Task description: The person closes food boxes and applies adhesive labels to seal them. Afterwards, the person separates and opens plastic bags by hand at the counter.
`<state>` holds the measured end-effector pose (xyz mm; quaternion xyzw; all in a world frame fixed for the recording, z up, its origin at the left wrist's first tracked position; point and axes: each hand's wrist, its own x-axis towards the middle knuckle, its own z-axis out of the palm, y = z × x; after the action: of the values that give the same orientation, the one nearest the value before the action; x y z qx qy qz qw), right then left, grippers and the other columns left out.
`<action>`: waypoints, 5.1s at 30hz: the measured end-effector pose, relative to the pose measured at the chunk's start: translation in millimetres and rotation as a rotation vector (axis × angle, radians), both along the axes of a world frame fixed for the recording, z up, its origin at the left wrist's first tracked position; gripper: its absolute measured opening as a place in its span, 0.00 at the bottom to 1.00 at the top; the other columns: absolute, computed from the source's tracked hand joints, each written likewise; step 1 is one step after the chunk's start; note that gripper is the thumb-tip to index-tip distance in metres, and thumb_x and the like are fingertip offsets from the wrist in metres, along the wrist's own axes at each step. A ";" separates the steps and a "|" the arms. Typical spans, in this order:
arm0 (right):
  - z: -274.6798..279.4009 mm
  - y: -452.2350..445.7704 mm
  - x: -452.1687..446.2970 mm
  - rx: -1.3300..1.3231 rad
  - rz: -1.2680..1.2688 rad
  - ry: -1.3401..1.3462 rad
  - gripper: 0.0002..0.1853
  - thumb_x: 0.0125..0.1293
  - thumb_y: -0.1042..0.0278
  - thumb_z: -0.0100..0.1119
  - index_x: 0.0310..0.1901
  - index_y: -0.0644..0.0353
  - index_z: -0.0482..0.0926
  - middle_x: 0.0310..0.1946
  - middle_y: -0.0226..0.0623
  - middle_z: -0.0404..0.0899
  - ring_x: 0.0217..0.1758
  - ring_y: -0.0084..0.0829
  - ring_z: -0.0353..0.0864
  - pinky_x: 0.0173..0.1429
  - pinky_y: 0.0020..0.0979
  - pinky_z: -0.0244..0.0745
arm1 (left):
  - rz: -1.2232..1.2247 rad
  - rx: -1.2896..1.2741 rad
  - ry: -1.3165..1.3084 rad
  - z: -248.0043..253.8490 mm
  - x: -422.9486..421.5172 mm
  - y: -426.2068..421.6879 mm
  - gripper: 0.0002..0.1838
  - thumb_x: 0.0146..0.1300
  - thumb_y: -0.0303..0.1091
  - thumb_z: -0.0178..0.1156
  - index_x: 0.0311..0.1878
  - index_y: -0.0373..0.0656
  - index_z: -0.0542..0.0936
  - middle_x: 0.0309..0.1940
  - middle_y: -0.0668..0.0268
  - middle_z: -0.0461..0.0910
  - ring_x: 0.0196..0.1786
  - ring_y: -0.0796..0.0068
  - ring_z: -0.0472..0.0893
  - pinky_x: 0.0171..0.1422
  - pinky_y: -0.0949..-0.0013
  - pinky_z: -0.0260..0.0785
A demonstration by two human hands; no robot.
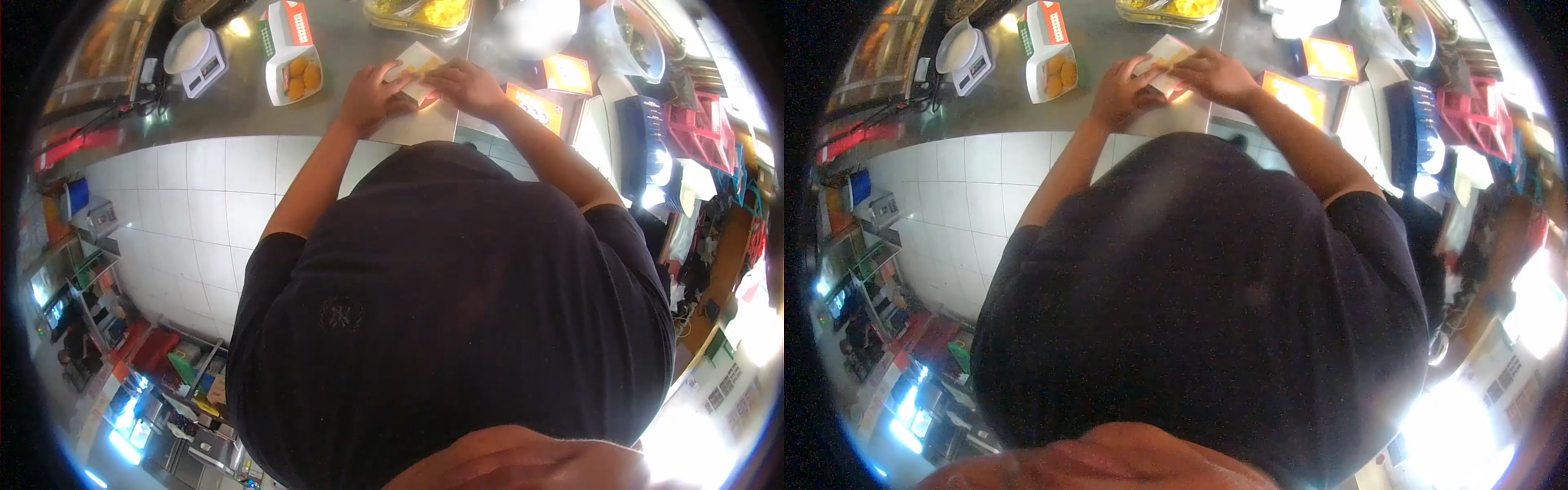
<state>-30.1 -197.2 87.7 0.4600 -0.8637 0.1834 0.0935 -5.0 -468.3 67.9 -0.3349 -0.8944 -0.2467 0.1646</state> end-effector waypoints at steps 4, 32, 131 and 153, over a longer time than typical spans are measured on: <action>-0.3 1.7 -2.7 -0.015 0.028 0.048 0.22 0.60 0.67 0.67 0.58 0.46 0.86 0.57 0.25 0.85 0.57 0.35 0.82 0.58 0.36 0.83 | -0.012 -0.044 0.023 2.7 -0.9 -5.2 0.25 0.65 0.57 0.63 0.61 0.60 0.85 0.62 0.67 0.78 0.57 0.62 0.80 0.61 0.55 0.71; -33.8 13.4 -3.2 0.201 0.023 -0.067 0.29 0.73 0.53 0.59 0.76 0.34 0.70 0.80 0.30 0.62 0.82 0.48 0.59 0.83 0.48 0.60 | 0.188 -0.361 -0.038 -9.1 14.7 18.9 0.35 0.70 0.73 0.46 0.75 0.73 0.71 0.81 0.55 0.58 0.75 0.34 0.61 0.72 0.19 0.49; 70.0 643.3 266.7 -0.735 -1.463 -0.534 0.14 0.75 0.58 0.61 0.50 0.57 0.90 0.49 0.39 0.86 0.53 0.35 0.83 0.58 0.36 0.77 | -0.295 -0.431 -0.142 -17.7 11.3 363.0 0.40 0.68 0.48 0.66 0.77 0.44 0.60 0.78 0.37 0.52 0.74 0.24 0.56 0.74 0.27 0.55; -44.1 228.4 122.1 -0.704 -1.167 -0.930 0.26 0.66 0.55 0.73 0.56 0.65 0.74 0.45 0.47 0.87 0.44 0.35 0.88 0.45 0.35 0.81 | -0.258 -0.291 -0.072 -41.2 5.3 330.5 0.39 0.56 0.52 0.72 0.71 0.58 0.71 0.77 0.55 0.59 0.71 0.38 0.61 0.68 0.35 0.65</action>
<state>92.0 31.1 43.6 -0.2417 -0.8064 0.5369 -0.0547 0.3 -137.8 26.7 -0.4579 -0.8756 -0.1454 0.0495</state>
